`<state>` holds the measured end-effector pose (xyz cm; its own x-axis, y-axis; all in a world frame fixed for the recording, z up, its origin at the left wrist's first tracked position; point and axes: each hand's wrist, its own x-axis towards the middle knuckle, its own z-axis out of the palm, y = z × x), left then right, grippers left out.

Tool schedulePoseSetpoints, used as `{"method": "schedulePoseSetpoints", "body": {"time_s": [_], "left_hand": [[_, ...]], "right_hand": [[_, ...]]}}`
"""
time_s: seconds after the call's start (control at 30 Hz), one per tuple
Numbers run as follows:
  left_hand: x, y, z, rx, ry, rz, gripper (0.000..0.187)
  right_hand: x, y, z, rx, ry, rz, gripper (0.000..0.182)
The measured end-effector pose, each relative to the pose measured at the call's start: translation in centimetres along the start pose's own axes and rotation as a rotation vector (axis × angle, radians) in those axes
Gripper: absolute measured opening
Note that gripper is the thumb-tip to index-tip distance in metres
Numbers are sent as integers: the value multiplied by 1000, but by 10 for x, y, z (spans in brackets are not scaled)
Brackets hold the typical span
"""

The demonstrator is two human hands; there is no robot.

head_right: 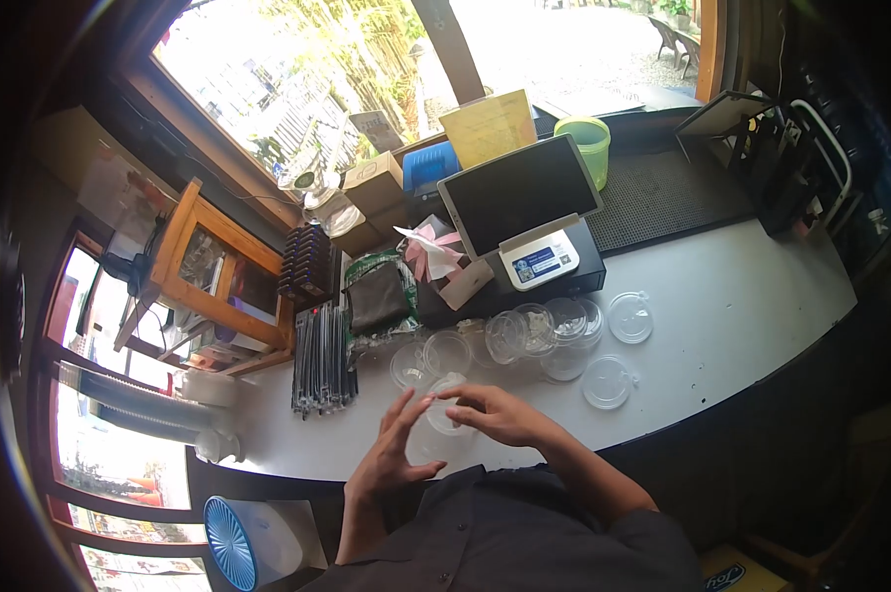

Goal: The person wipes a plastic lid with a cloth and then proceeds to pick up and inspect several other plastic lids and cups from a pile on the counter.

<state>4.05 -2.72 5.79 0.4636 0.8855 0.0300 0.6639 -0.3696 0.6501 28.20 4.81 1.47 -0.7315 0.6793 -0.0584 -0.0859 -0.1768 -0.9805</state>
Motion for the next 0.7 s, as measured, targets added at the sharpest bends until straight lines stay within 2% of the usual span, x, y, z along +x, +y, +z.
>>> {"method": "schedulePoseSetpoints", "body": {"time_s": [0.03, 0.13, 0.17, 0.27, 0.3, 0.4, 0.6, 0.7], "left_hand": [[3, 3, 4, 0, -25, 44, 110], [5, 5, 9, -27, 71, 33, 110], [5, 6, 12, -8, 164, 0, 105], [-2, -8, 20, -79, 227, -132, 95], [-4, -14, 21, -93, 196, -151, 80], [-6, -19, 28, -205, 208, -196, 68], [8, -35, 42, -38, 328, -191, 56], [16, -40, 50, -138, 384, -184, 49]], "right_hand": [[1, 8, 1, 115, -67, 17, 40], [-1, 17, 1, 162, -26, 30, 40], [-5, 14, -1, 176, 5, 85, 41], [-16, -2, 2, 36, 168, 170, 44], [-16, 7, 2, 80, 201, 149, 45], [-16, 19, 12, 46, 274, 112, 42], [-8, 24, 27, -95, 399, 136, 43], [-5, 32, 23, -269, 434, 73, 44]]}}
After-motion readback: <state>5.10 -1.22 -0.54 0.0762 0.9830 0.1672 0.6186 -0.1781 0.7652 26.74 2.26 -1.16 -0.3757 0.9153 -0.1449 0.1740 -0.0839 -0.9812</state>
